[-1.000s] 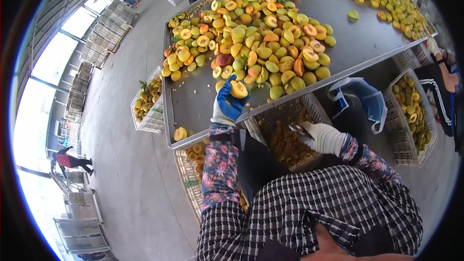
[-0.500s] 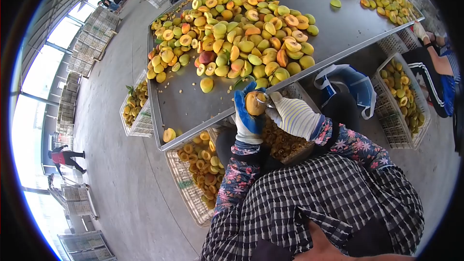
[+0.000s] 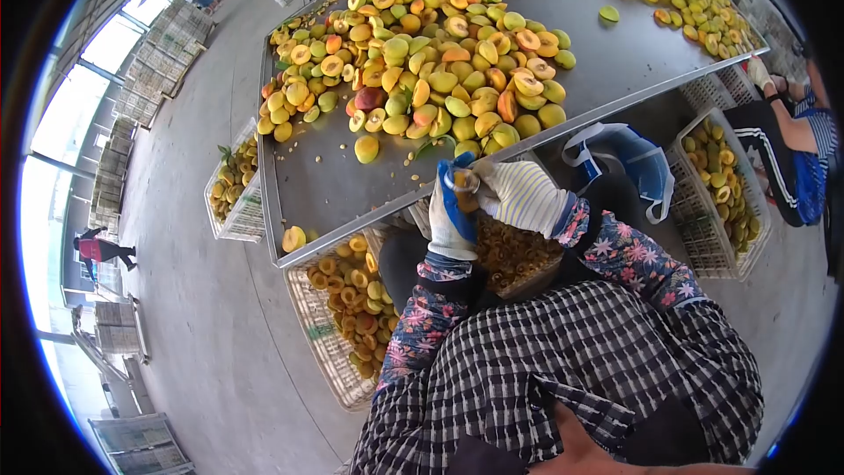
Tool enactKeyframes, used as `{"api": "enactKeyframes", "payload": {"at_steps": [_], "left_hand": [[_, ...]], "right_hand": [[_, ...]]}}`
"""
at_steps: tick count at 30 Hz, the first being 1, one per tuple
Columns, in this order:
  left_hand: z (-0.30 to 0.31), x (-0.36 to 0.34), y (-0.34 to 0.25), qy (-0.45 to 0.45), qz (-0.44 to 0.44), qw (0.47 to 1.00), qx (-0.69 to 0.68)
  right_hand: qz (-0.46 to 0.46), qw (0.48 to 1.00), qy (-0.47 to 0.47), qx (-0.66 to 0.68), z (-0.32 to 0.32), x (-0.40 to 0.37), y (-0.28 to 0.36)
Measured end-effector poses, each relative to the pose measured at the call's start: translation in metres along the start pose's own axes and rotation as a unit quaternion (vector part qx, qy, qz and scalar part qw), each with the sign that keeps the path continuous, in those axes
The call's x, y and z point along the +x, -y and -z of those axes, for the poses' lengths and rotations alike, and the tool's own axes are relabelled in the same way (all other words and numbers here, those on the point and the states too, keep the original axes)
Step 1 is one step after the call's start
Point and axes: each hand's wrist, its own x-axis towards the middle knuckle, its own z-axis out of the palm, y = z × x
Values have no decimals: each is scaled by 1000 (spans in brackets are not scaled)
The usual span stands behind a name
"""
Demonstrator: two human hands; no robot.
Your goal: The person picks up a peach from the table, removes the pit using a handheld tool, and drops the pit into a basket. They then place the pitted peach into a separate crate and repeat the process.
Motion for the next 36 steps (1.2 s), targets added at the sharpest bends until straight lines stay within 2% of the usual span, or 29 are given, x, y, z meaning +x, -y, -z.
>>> {"api": "enactKeyframes", "payload": {"at_steps": [1, 2, 3, 4, 5, 6, 7, 9, 11, 13, 17, 19, 22, 23, 25, 26, 28, 29, 32, 33, 35, 36], "left_hand": [[0, 5, 4, -7, 83, 975, -205], [-1, 8, 7, -14, 162, 903, -398], [-1, 7, 10, -58, 131, 931, -337], [0, 7, 3, -64, 113, 938, -322], [0, 7, -1, -70, 95, 944, -309], [0, 8, -2, -77, 77, 949, -296], [0, 10, -2, -99, 122, 899, -410], [-3, 6, -3, -62, 84, 940, -326], [-6, 3, -1, -14, 29, 968, -251], [-13, 0, -4, -32, -36, 993, -106], [-9, -1, -5, -39, -114, 980, 156], [-14, -6, -11, -73, -101, 980, 153], [-17, -8, -16, -91, -62, 988, 110], [-16, -8, -16, -92, -46, 991, 89], [-2, -3, 2, -49, -61, 989, 123], [2, -2, 6, -26, -67, 988, 140], [-4, -3, 14, -75, -54, 993, 80], [-6, -3, 11, -89, -40, 994, 43], [-12, -5, -7, -115, 18, 990, -78], [-6, -4, -5, -75, -13, 997, 14], [7, 1, -2, 5, -81, 978, 195], [8, 0, 1, -1, -26, 997, 79]], "right_hand": [[-4, 1000, 14, 3, 1, -1, 2], [-7, 999, 19, 30, 4, -6, 5], [-8, 998, 22, 57, 8, -14, 12], [-8, 996, 27, 84, 10, -21, 16], [-30, 992, 71, 99, 13, -27, 11], [-33, 995, 46, 85, 11, -30, 4], [-39, 996, 21, 72, 7, -33, 0], [-32, 999, -9, 5, 1, -37, -5], [-36, 999, -14, 10, -10, -35, -9], [-11, 999, -33, 1, -15, -33, -10], [-42, 999, 0, -8, -19, -32, 0], [-61, 998, -7, 27, -28, -33, 1], [-29, 998, -15, 51, -36, -33, -4], [-38, 999, 12, 26, -32, -33, -4], [-56, 996, 66, -25, -22, -33, -4], [-59, 996, 62, -6, -22, -35, -3], [-60, 996, 53, 30, -25, -33, -3], [-27, 995, 33, 92, -39, -30, -8], [-89, 980, 42, 173, -35, -32, 0], [-97, 981, 64, 155, -37, -30, -6], [-95, 973, 88, 189, -37, -27, -18], [-34, 981, 62, 179, -45, -30, -26]]}}
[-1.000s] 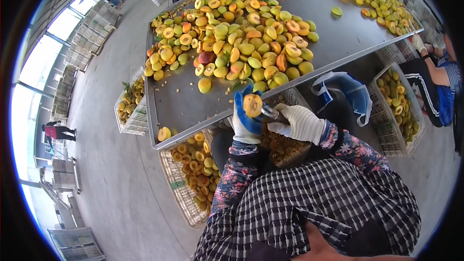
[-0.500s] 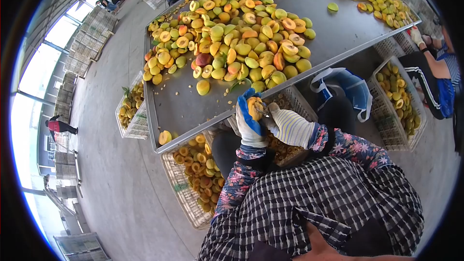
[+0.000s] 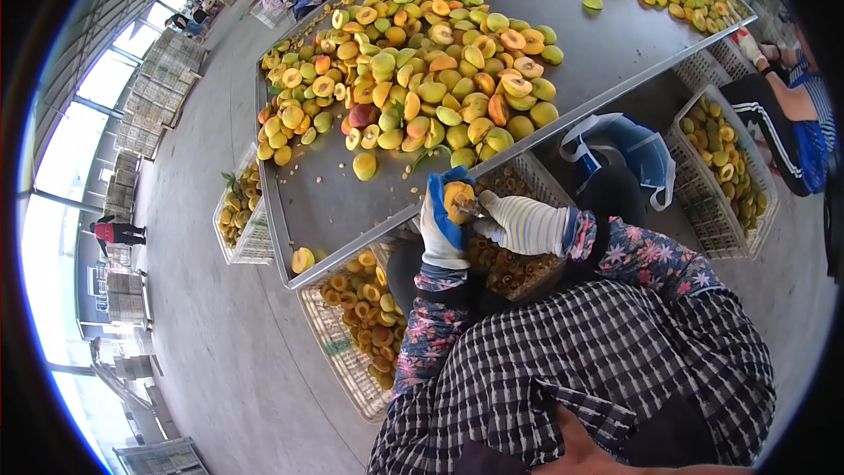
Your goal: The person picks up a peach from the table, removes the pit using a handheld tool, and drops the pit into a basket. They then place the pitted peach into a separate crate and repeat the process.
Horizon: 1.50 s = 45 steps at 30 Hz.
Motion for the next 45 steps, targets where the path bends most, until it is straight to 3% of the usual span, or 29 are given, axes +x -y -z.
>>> {"api": "enactKeyframes", "payload": {"at_steps": [1, 2, 4, 5, 8, 9, 10, 12, 13, 15, 18, 21, 23, 25, 27, 28, 31, 34, 37, 40, 45], "left_hand": [[-1, 0, -5, -5, 55, 992, -117], [-2, 1, -11, -9, 110, 967, -231], [-15, 1, -22, -72, 76, 965, -239], [-19, 1, -22, -97, 71, 960, -252], [-19, 1, -9, -156, 85, 937, -301], [-15, 0, 3, -162, 78, 957, -229], [-11, 1, 2, -121, 113, 956, -241], [1, 5, 1, -36, 184, 946, -264], [-3, 3, -5, -55, 165, 967, -187], [9, 6, 22, -27, 160, 972, -168], [8, 5, 12, -11, 143, 979, -148], [9, 8, 25, -47, 119, 988, -82], [6, 8, 27, -67, 144, 980, -123], [-3, 9, 3, -68, 208, 940, -262], [-9, 8, -12, -68, 186, 951, -236], [-10, 7, -15, -69, 174, 957, -223], [-7, 13, -18, -3, 245, 902, -355], [-13, 12, -34, -40, 267, 874, -403], [-12, 11, -20, -25, 247, 900, -357], [-7, 14, -19, 26, 185, 966, -181], [-23, 11, -23, -20, 218, 952, -215]], "right_hand": [[64, 998, -17, -16, -5, -1, -11], [-50, 995, 23, 85, 6, 1, 10], [-271, 915, 104, 281, 26, 0, 47], [-269, 917, 88, 282, 19, 1, 40], [-32, 983, -31, 176, -16, 3, 5], [-63, 990, 19, 125, -16, 2, -2], [-94, 990, 70, 74, -10, 4, -4], [-104, 983, 141, 47, -1, 4, -6], [-82, 981, 161, 70, 4, 3, -6], [-25, 986, 102, 129, 2, -2, -1], [-23, 989, 78, 123, 5, -4, 6], [-120, 978, 105, -135, 16, -5, 36], [-32, 999, 8, 16, -26, -8, -18], [-77, 985, 10, 156, -30, -10, -20], [-248, 921, 111, 278, 8, -7, 36], [-263, 903, 131, 313, 13, -7, 38], [-301, 851, 166, 397, 20, -9, 37], [-336, 756, 172, 534, 25, -10, 44], [-339, 739, 168, 557, 25, -13, 46], [-332, 707, 183, 598, 25, -19, 35], [-364, 727, 161, 559, 30, -30, 39]]}}
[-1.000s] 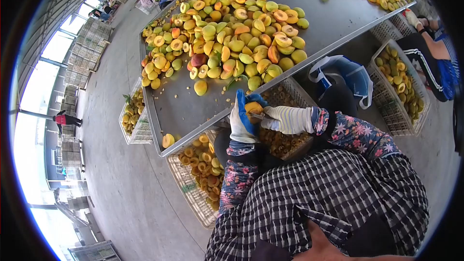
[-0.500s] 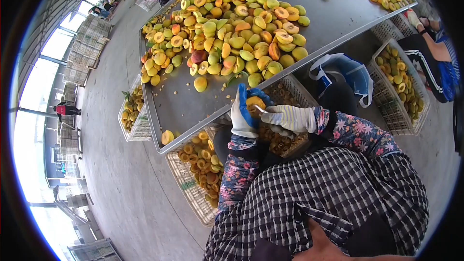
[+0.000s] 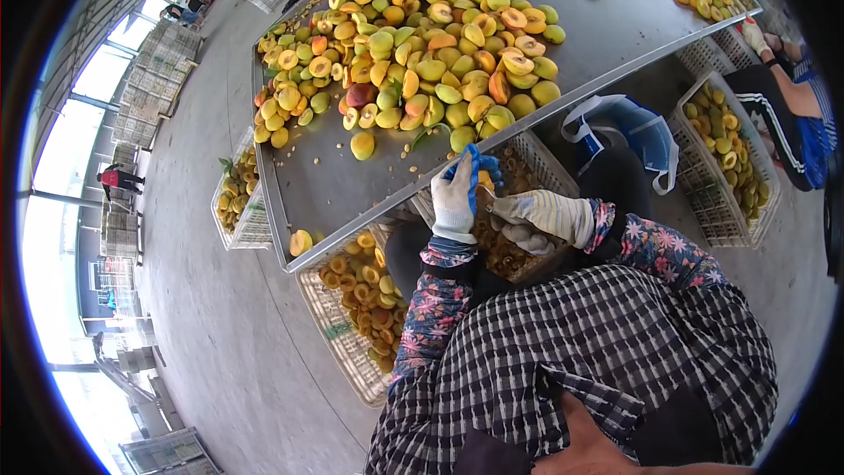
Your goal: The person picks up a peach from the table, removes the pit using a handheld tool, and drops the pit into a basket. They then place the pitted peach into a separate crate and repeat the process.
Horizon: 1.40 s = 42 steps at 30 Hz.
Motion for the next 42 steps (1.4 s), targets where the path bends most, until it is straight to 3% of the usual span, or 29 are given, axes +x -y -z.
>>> {"api": "enactKeyframes", "payload": {"at_steps": [3, 5, 6, 7, 8, 9, 10, 11, 12, 13, 14, 16, 19, 21, 23, 25, 26, 29, 30, 31, 33, 34, 36, 38, 39, 41, 42], "left_hand": [[7, 4, 16, -51, -59, 995, 69], [31, -4, -6, -48, -30, 998, -37], [54, -10, -7, -36, -114, 985, 123], [77, -16, -8, -57, -201, 929, 306], [101, -22, -9, -103, -279, 845, 444], [106, -44, -27, -112, -338, 750, 557], [125, -57, -32, -136, -226, 893, 365], [141, -72, -43, -164, -134, 914, 346], [157, -87, -53, -193, -40, 925, 325], [167, -97, -68, -230, 26, 840, 490], [178, -100, -76, -213, 21, 807, 550], [197, -106, -79, -180, 16, 731, 658], [208, -57, -88, -186, -111, 797, 564], [198, -6, -96, -197, -134, 792, 562], [178, 42, -105, -203, -104, 750, 621], [204, 107, -83, -193, -86, 694, 688], [204, 129, -80, -180, -54, 691, 698], [199, 169, -61, -193, 49, 653, 731], [215, 186, -48, -148, 78, 625, 763], [199, 176, -58, -141, 118, 634, 751], [202, 177, -53, -146, 76, 611, 774], [204, 176, -55, -155, 69, 651, 740], [213, 172, -59, -170, 57, 724, 666], [213, 157, -62, -166, 43, 935, 311], [208, 139, -66, -140, 33, 986, 85], [180, 90, -75, 35, -7, 983, -180], [159, 67, -81, 37, -10, 972, -232]], "right_hand": [[5, 1000, -8, -26, -4, -14, -2], [18, 995, -15, -93, -5, -26, 2], [26, 989, -26, -143, -4, -32, 4], [35, 980, -37, -193, -1, -36, 3], [118, 918, -47, -376, 12, -30, -4], [154, 825, -60, -541, 29, -25, -13], [188, 699, -87, -684, 46, -21, -22], [57, 681, -151, -714, 29, -33, -17], [33, 667, -149, -729, 30, -34, -20], [9, 653, -148, -743, 34, -35, -22], [13, 626, -136, -768, 37, -34, -23], [0, 619, -131, -774, 31, -31, -20], [-34, 612, -133, -779, 26, -20, -17], [-49, 615, -126, -777, 25, -15, -15], [-48, 605, -131, -784, 21, -12, -12], [-33, 601, -138, -787, 20, -10, -15], [-66, 594, -150, -787, 29, 0, -21], [53, 604, -184, -774, 35, -2, -31], [63, 634, -195, -746, 27, -8, -27], [85, 644, -198, -734, 25, -12, -23], [123, 668, -198, -707, 23, -17, -20], [164, 658, -197, -708, 26, -16, -20], [141, 647, -205, -721, 29, -16, -19], [129, 640, -210, -728, 26, -15, -14], [156, 645, -218, -715, 27, -12, -13], [207, 653, -234, -689, 30, -6, -12], [212, 653, -264, -678, 21, -5, -7]]}}
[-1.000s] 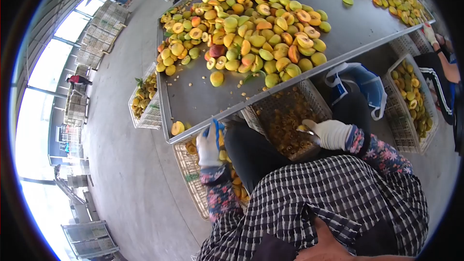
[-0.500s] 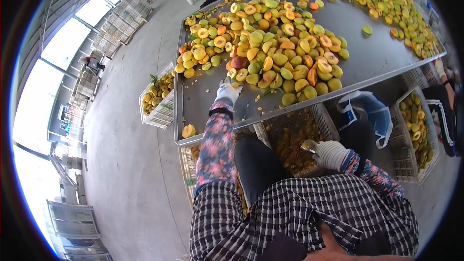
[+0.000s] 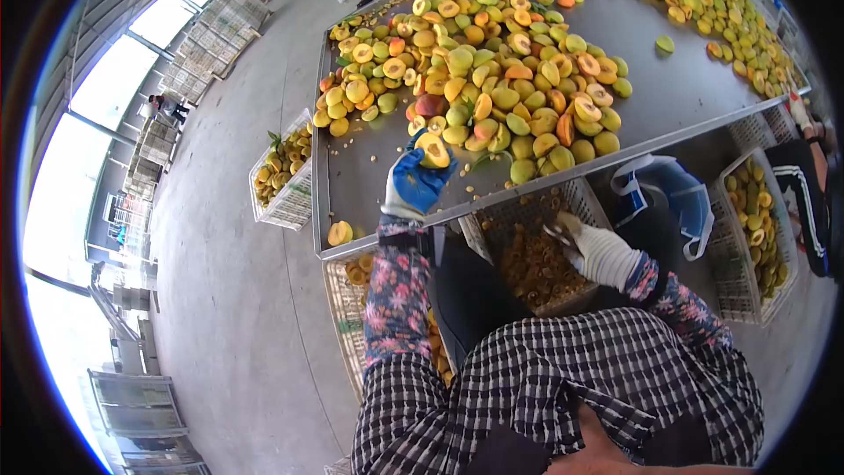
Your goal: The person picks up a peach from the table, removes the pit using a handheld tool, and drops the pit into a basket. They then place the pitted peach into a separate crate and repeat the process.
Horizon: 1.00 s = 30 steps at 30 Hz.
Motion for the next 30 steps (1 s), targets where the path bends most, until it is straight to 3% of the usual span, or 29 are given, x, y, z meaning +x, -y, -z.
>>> {"api": "enactKeyframes", "payload": {"at_steps": [3, 5, 6, 9, 14, 17, 20, 22, 24, 26, 30], "left_hand": [[-59, -43, 34, -6, -7, 991, -132], [-63, -53, 59, 14, -16, 992, -121], [-68, -57, 72, 4, -25, 991, -135], [-72, -56, 106, -70, -50, 991, -99], [-100, -64, 122, -50, -43, 997, -37], [-100, -63, 128, -36, -69, 996, 50], [-106, -65, 125, -64, -20, 998, -21], [-100, -63, 129, -43, -94, 987, 124], [-97, -62, 129, -42, -97, 985, 135], [-117, -72, 117, -62, -27, 998, 11], [-105, -71, 122, -29, -90, 974, 206]], "right_hand": [[22, 998, -50, 44, 8, 14, 16], [35, 995, -78, 43, 12, 25, 27], [89, 987, -127, 51, 16, 28, 34], [134, 975, -168, 50, 9, 41, 38], [145, 971, -188, 0, -1, 42, 39], [89, 989, -114, -29, 4, 37, 41], [117, 984, -133, -27, -6, 41, 33], [109, 985, -131, -16, -3, 37, 33], [125, 981, -147, -9, -1, 38, 34], [162, 971, -178, -3, -5, 40, 32], [145, 976, -140, -88, 2, 37, 36]]}}
